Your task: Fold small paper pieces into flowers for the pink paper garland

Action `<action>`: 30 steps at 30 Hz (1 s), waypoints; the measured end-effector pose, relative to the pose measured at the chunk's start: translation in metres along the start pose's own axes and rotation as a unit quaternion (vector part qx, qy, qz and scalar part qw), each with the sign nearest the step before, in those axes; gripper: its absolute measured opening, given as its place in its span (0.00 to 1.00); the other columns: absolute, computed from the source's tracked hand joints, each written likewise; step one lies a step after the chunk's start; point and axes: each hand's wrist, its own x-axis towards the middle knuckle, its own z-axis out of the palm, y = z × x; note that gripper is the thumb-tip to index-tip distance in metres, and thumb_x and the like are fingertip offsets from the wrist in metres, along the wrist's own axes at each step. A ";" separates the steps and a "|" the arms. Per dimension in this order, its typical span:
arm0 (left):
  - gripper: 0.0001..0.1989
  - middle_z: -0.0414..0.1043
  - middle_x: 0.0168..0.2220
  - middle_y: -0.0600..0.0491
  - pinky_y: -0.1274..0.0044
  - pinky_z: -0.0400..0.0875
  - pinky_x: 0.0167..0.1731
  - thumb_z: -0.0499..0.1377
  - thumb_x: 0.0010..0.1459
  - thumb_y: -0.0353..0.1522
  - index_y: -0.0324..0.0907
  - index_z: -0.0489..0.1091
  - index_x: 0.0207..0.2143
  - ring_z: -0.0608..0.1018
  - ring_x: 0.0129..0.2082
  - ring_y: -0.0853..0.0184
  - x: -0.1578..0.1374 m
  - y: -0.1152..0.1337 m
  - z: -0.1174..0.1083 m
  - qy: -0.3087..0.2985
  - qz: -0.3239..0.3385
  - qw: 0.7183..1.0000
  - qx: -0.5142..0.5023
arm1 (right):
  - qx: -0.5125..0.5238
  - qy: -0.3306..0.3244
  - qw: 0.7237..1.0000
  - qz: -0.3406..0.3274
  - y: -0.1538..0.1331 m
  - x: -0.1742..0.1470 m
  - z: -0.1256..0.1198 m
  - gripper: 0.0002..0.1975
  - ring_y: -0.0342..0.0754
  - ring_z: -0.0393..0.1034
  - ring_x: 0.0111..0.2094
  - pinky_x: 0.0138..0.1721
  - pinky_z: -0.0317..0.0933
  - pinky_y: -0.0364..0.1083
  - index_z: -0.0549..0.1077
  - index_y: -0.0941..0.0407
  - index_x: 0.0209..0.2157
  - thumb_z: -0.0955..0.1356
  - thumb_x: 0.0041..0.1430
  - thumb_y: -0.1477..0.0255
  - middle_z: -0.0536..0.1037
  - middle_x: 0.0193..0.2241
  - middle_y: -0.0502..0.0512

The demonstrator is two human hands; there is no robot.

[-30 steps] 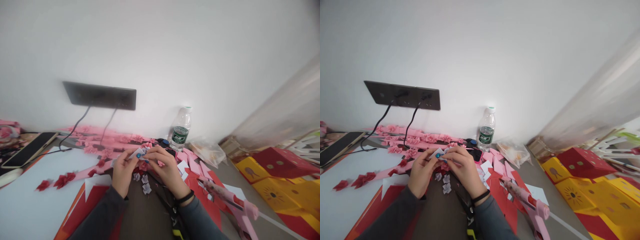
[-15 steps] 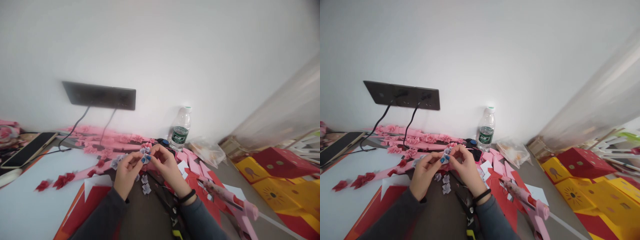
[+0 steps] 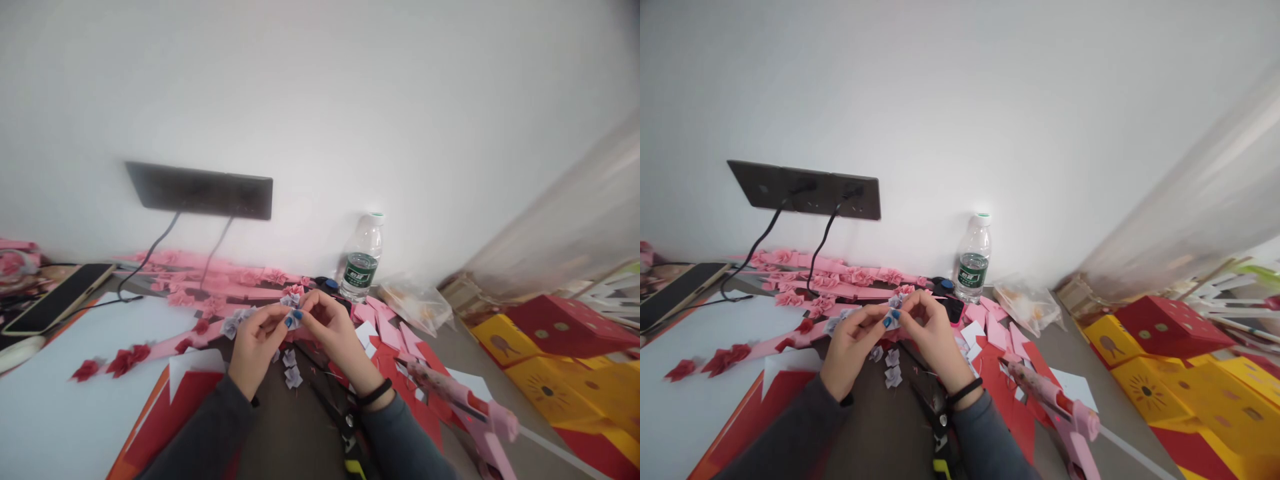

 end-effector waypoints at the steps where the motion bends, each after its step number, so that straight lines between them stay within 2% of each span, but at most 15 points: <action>1: 0.06 0.81 0.33 0.51 0.76 0.78 0.39 0.64 0.51 0.30 0.41 0.77 0.33 0.82 0.35 0.63 0.000 0.000 0.000 0.000 0.000 1.000 0.000 | 0.001 -0.001 1.000 0.000 0.000 0.000 0.000 0.11 0.44 0.61 0.29 0.32 0.58 0.44 0.66 0.55 0.27 0.70 0.57 0.65 0.68 0.27 0.49; 10: 0.06 0.80 0.33 0.51 0.75 0.76 0.40 0.64 0.52 0.33 0.42 0.78 0.32 0.81 0.36 0.63 0.000 0.004 0.000 -0.018 -0.011 1.000 0.001 | -0.009 -0.002 1.000 0.005 -0.002 0.000 0.000 0.12 0.44 0.61 0.29 0.31 0.58 0.44 0.65 0.54 0.27 0.70 0.56 0.64 0.67 0.27 0.49; 15: 0.08 0.79 0.32 0.51 0.76 0.74 0.38 0.65 0.52 0.36 0.41 0.77 0.30 0.80 0.35 0.63 0.000 0.002 -0.001 0.004 -0.012 1.000 0.003 | -0.010 -0.019 0.999 0.028 -0.002 -0.001 0.000 0.12 0.44 0.60 0.29 0.29 0.57 0.43 0.66 0.54 0.29 0.71 0.55 0.63 0.66 0.27 0.48; 21: 0.11 0.75 0.25 0.55 0.83 0.70 0.27 0.67 0.51 0.39 0.40 0.76 0.28 0.76 0.26 0.70 -0.001 -0.008 -0.002 0.031 -0.063 0.996 -0.053 | -0.031 -0.030 0.998 0.048 -0.005 -0.001 0.004 0.14 0.43 0.58 0.27 0.28 0.55 0.42 0.65 0.55 0.28 0.72 0.54 0.63 0.65 0.25 0.47; 26: 0.14 0.78 0.27 0.53 0.82 0.72 0.28 0.69 0.48 0.40 0.39 0.78 0.32 0.77 0.27 0.70 -0.001 -0.009 -0.001 0.060 -0.086 0.992 -0.074 | -0.033 -0.026 0.998 0.047 -0.006 -0.002 0.004 0.15 0.43 0.59 0.26 0.27 0.55 0.42 0.65 0.55 0.27 0.72 0.53 0.61 0.65 0.24 0.47; 30: 0.14 0.78 0.26 0.53 0.82 0.72 0.26 0.69 0.48 0.41 0.39 0.78 0.32 0.77 0.25 0.69 -0.001 -0.007 -0.001 0.082 -0.088 0.989 -0.082 | -0.024 -0.031 0.998 0.044 -0.006 -0.003 0.005 0.15 0.43 0.61 0.27 0.28 0.58 0.43 0.68 0.56 0.29 0.72 0.55 0.60 0.67 0.26 0.48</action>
